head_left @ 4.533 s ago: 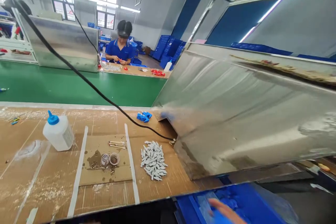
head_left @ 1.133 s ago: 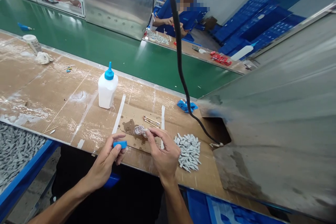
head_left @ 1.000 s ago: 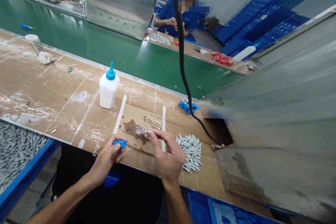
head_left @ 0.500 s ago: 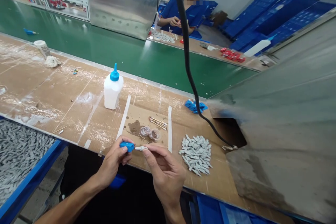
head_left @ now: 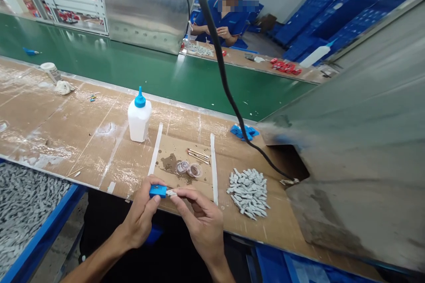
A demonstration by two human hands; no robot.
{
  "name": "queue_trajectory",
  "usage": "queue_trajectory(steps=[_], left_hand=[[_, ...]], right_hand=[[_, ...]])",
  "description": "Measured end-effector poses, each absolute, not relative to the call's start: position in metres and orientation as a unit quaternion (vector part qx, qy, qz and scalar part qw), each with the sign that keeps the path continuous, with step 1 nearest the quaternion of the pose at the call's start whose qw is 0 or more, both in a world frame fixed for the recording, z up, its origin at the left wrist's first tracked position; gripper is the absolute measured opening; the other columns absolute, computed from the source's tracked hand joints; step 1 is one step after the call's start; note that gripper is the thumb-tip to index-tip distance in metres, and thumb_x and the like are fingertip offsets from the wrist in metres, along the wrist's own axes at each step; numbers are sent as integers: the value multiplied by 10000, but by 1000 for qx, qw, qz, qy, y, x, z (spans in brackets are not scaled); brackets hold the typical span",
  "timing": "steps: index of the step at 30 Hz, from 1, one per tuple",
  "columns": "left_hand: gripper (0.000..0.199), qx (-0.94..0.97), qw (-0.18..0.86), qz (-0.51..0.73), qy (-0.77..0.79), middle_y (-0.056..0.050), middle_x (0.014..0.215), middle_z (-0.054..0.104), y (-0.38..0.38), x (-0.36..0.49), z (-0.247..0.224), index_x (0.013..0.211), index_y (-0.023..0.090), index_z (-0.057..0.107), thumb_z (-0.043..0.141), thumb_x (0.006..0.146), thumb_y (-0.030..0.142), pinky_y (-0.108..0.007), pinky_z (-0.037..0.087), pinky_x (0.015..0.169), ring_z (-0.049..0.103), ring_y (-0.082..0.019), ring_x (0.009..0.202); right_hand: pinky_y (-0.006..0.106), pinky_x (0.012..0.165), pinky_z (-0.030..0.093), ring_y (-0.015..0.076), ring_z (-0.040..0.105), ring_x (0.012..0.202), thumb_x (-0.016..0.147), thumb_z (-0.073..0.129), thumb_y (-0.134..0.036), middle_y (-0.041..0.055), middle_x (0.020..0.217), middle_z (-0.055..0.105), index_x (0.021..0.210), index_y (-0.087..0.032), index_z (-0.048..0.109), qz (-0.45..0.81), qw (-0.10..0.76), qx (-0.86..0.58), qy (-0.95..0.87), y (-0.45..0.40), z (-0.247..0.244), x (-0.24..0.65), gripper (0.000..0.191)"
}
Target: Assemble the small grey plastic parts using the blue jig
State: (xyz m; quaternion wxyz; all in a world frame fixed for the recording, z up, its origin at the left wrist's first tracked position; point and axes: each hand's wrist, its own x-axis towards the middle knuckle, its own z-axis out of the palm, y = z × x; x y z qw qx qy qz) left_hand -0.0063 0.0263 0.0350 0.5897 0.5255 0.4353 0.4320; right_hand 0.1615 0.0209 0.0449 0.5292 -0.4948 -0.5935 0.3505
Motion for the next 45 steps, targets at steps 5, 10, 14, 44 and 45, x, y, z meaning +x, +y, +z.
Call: queue_trajectory(steps=[5, 10, 14, 44, 45], left_hand=[[309, 607, 547, 428, 385, -19, 1111, 509, 30, -21, 33, 1332, 328, 448, 474, 1024, 342, -334, 388, 894, 493, -214, 973], [187, 650, 547, 389, 357, -23, 1043, 506, 33, -27, 38, 1179, 281, 526, 453, 1026, 360, -333, 383, 851, 473, -212, 925], [211, 729, 457, 384, 335, -37, 1031, 479, 34, -31, 42, 1231, 280, 465, 439, 1022, 292, -350, 388, 848, 467, -220, 931], [165, 715, 462, 428, 303, -30, 855, 478, 16, -31, 31, 1125, 260, 527, 486, 993, 350, -348, 403, 702, 454, -213, 758], [160, 724, 461, 417, 300, -30, 854, 483, 18, -32, 32, 1123, 261, 527, 488, 990, 340, -342, 404, 699, 457, -212, 759]], right_hand=[[273, 813, 588, 154, 708, 905, 905, 685, -76, 3, 959, 736, 1035, -239, 711, 352, 519, -430, -649, 17, 52, 166, 210], [287, 839, 595, 153, 702, 928, 881, 692, -18, 6, 976, 734, 1066, -222, 691, 315, 532, -403, -675, 13, 59, 165, 276], [276, 811, 594, 145, 690, 897, 867, 695, 3, 15, 943, 725, 1073, -196, 678, 260, 523, -397, -708, 9, 63, 167, 286], [307, 703, 615, 175, 676, 810, 865, 633, 39, 63, 909, 715, 1077, -187, 656, 253, 563, -377, -691, -14, 62, 153, 310], [310, 717, 615, 177, 679, 819, 864, 637, 37, 61, 911, 718, 1076, -190, 653, 251, 557, -382, -694, -14, 62, 153, 311]])
